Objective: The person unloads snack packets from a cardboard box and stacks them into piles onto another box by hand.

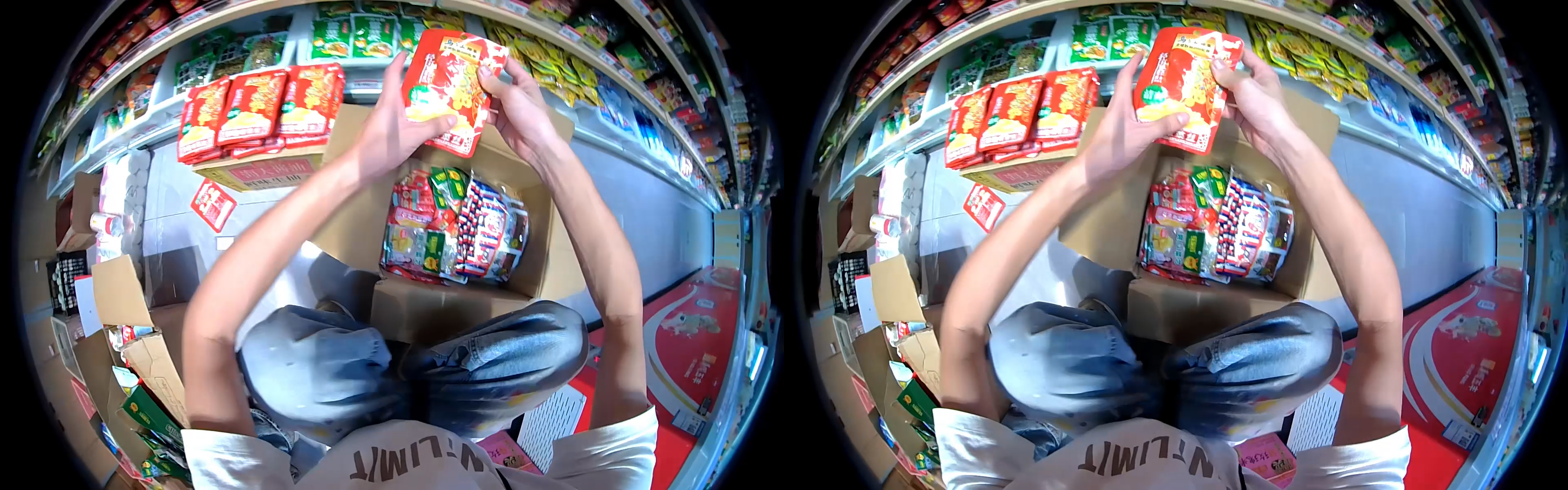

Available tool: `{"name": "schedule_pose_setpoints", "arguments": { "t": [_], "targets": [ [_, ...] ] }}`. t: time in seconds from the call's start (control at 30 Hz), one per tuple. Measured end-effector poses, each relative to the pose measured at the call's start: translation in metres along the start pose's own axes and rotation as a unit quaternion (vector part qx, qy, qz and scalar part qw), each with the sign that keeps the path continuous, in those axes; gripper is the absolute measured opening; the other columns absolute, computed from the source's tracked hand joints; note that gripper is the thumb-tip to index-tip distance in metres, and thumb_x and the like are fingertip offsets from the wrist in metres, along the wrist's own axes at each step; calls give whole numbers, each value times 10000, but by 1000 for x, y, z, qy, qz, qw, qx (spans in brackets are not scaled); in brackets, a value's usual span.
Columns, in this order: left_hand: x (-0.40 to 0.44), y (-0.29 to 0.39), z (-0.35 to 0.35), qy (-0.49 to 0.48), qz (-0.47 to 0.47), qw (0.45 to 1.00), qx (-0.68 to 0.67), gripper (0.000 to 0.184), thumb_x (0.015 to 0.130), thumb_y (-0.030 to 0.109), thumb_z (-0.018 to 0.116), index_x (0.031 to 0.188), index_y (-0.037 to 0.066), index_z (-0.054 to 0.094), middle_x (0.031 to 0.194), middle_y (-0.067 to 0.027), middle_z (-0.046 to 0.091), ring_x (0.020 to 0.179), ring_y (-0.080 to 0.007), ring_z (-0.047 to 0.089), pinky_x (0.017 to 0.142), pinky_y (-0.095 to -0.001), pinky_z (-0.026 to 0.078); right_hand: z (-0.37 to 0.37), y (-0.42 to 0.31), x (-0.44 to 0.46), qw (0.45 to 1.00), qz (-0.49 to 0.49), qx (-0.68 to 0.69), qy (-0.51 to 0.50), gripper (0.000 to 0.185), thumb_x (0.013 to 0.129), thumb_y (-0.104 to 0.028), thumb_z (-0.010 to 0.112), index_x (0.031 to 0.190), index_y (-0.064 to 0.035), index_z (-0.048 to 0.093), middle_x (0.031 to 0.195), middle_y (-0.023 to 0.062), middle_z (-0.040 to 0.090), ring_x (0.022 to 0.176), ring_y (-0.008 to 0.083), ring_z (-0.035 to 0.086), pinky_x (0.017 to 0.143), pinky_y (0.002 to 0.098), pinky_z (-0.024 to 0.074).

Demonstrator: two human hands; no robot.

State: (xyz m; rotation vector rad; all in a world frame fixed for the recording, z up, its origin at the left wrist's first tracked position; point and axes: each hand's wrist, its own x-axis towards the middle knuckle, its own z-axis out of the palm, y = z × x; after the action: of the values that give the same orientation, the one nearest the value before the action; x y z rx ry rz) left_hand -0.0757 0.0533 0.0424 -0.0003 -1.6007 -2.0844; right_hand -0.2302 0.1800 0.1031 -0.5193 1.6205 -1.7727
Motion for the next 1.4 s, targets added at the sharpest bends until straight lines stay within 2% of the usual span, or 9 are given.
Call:
{"name": "schedule_pose_setpoints", "arguments": {
  "t": [0.07,0.27,0.37,0.47,0.6,0.87,1.1,1.2,1.4],
  "targets": [
    [-12,18,-9,50,-78,991,-99,684,964,122,762,1480,-44,345,1321,-165,643,1154,-199,675,1010,-338,559,10,7,7,999,-8,-19,-29,307,1063,-157,610,1351,-60,567,1157,96,722,909,155,749,762,294,666],
    [-60,-18,-83,163,22,937,308,559,918,83,775,1376,-46,482,1211,-144,701,1114,-154,676,982,-325,552,59,56,4,974,112,-141,-135,398,993,-76,694,1370,-26,577,1115,91,756,995,144,744,769,288,659],
    [-81,-24,-99,186,-52,950,244,595,923,107,777,1402,-40,457,1234,-153,678,1101,-168,684,957,-310,552,82,67,14,966,122,-163,-158,358,968,-53,713,1302,1,595,1030,95,766,907,131,746,715,266,642],
    [-83,-6,-89,274,-72,957,-62,643,929,137,776,1434,-39,420,1290,-154,626,1064,-185,697,906,-290,549,103,66,48,959,113,-232,-114,274,960,-45,712,1206,14,605,995,110,762,798,119,734,667,252,622],
    [-88,9,-90,378,-76,918,91,572,970,32,668,1472,-5,397,1382,-148,539,1210,-227,631,950,-309,538,135,70,93,969,93,-223,-42,146,968,-48,709,1073,-27,610,951,105,749,738,128,724,605,262,624],
    [-129,17,-77,263,-59,946,179,401,969,9,627,1365,20,564,1352,-108,540,1324,-240,546,1088,-377,489,166,100,137,949,142,-277,-53,123,980,-80,720,1042,-46,618,980,96,744,764,140,729,631,267,630],
    [-124,9,-68,193,-84,950,230,345,963,66,652,1307,60,625,1233,-133,604,1184,-253,641,983,-360,558,162,115,142,915,85,-385,-89,253,876,-203,860,771,-43,696,727,53,716,589,92,637,555,243,531],
    [-118,7,-57,123,-116,955,242,296,969,100,651,1262,56,645,1198,-145,625,1119,-261,666,921,-350,569,158,118,146,875,27,-474,-93,305,813,-249,885,693,-20,722,690,79,726,616,144,678,607,320,535],
    [-110,-52,-22,-85,-94,952,277,226,963,154,656,1147,23,638,1104,-194,677,1054,-353,675,857,-449,553,135,121,151,860,-21,-501,-95,431,892,-451,759,743,-47,745,709,128,731,680,237,701,692,410,538]
  ]
}}
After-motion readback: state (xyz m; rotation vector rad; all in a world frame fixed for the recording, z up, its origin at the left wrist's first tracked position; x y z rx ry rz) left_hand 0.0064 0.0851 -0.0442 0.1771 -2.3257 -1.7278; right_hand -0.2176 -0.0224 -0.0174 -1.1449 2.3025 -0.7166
